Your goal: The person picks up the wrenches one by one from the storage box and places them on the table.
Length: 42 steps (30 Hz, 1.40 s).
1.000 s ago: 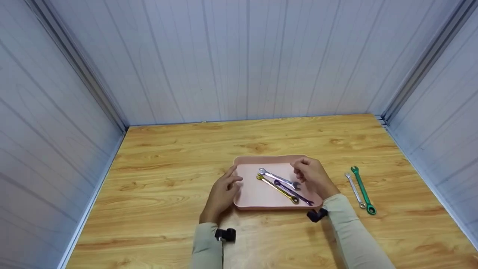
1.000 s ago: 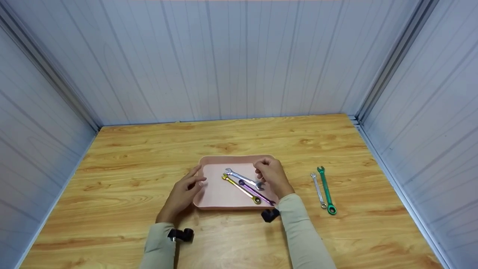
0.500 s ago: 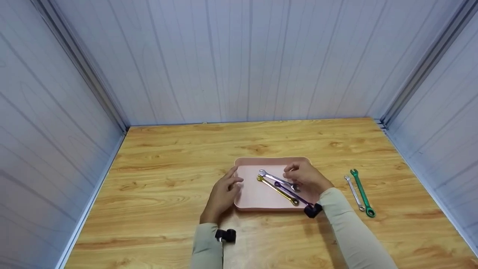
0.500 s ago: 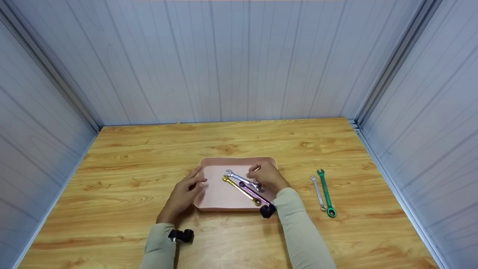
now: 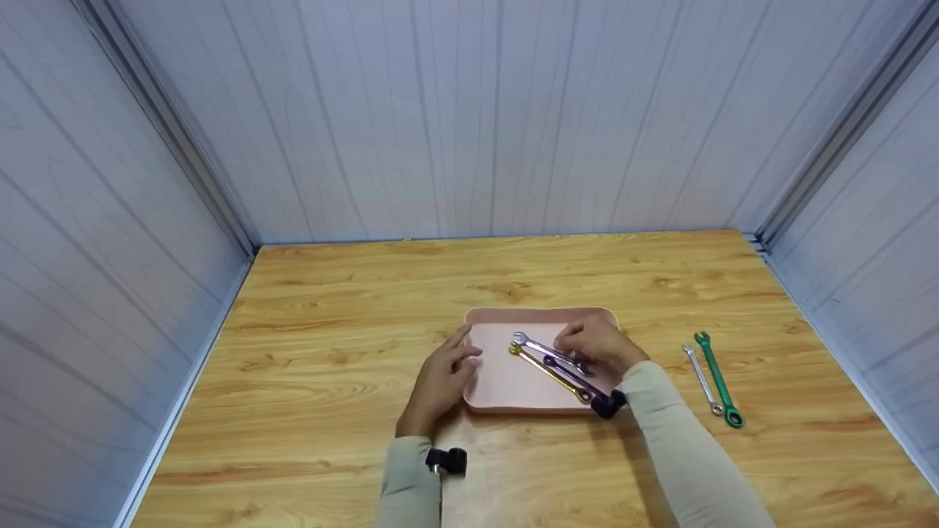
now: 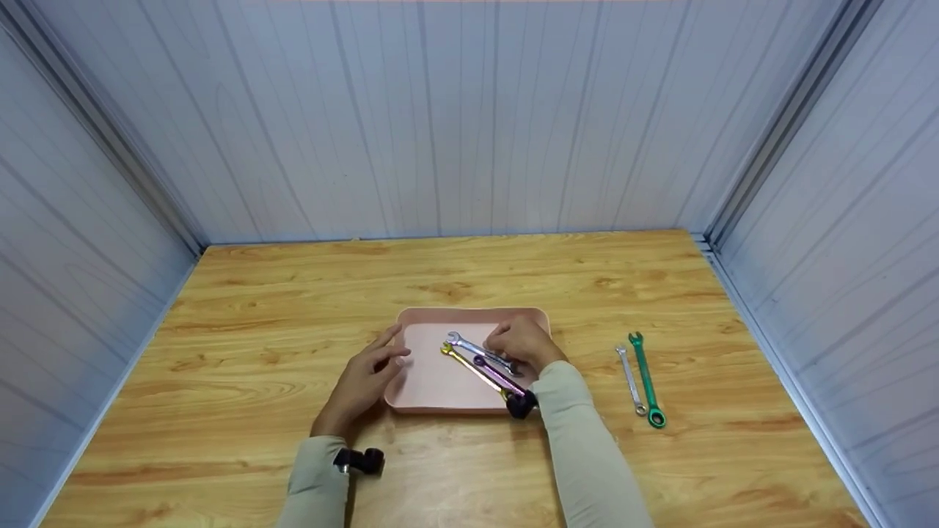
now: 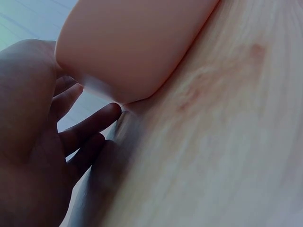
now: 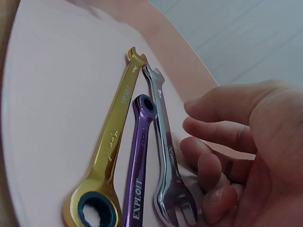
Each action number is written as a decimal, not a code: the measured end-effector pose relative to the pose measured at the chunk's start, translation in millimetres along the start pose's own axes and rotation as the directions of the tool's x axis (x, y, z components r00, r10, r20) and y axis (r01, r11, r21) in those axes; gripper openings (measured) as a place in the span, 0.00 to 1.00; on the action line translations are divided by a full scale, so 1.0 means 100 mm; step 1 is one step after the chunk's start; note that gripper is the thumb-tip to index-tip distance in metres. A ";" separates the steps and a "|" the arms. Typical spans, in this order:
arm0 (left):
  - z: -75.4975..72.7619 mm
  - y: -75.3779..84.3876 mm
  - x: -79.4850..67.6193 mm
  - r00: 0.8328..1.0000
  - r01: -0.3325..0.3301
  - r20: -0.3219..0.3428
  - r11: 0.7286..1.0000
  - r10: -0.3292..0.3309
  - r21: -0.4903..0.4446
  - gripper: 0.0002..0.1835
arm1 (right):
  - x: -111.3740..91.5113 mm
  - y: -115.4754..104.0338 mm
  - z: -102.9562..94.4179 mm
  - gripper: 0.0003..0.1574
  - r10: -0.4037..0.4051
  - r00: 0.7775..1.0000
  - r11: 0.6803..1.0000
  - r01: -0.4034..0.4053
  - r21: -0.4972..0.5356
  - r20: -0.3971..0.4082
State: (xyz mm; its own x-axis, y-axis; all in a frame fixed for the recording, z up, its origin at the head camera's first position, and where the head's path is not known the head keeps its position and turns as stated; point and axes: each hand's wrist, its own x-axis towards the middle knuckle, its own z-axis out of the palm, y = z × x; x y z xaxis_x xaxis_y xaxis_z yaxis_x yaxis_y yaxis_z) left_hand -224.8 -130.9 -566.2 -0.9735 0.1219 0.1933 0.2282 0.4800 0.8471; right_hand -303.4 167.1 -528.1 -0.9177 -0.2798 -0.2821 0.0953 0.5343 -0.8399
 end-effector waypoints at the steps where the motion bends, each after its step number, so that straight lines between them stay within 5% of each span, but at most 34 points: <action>1: 0.00 0.00 0.00 1.000 -0.009 -0.001 1.000 0.009 0.000 0.12 | 0.01 0.00 0.00 0.09 0.005 1.000 1.000 -0.005 -0.012 -0.006; 10: 0.01 -0.01 0.00 1.000 0.014 -0.007 1.000 -0.014 -0.013 0.11 | 0.04 0.03 0.03 0.06 -0.100 0.995 0.986 0.098 -0.135 -0.013; 31: 0.01 -0.02 -0.02 1.000 -0.018 -0.021 0.999 0.017 -0.036 0.10 | 0.03 0.08 0.07 0.08 -0.100 0.995 0.978 0.097 -0.186 -0.011; 42: 0.02 -0.02 0.00 0.999 0.027 -0.022 0.999 -0.028 -0.026 0.10 | 0.05 0.06 0.08 0.04 -0.079 0.996 0.977 0.066 -0.204 -0.052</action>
State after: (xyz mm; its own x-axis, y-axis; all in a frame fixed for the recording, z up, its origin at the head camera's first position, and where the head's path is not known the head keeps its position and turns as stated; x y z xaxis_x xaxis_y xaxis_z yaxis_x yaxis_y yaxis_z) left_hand -225.4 -129.6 -568.6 -0.9796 0.0893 0.1803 0.2011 0.4602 0.8648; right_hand -304.5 162.7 -538.1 -0.9411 -0.2791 -0.1908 -0.0466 0.6660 -0.7445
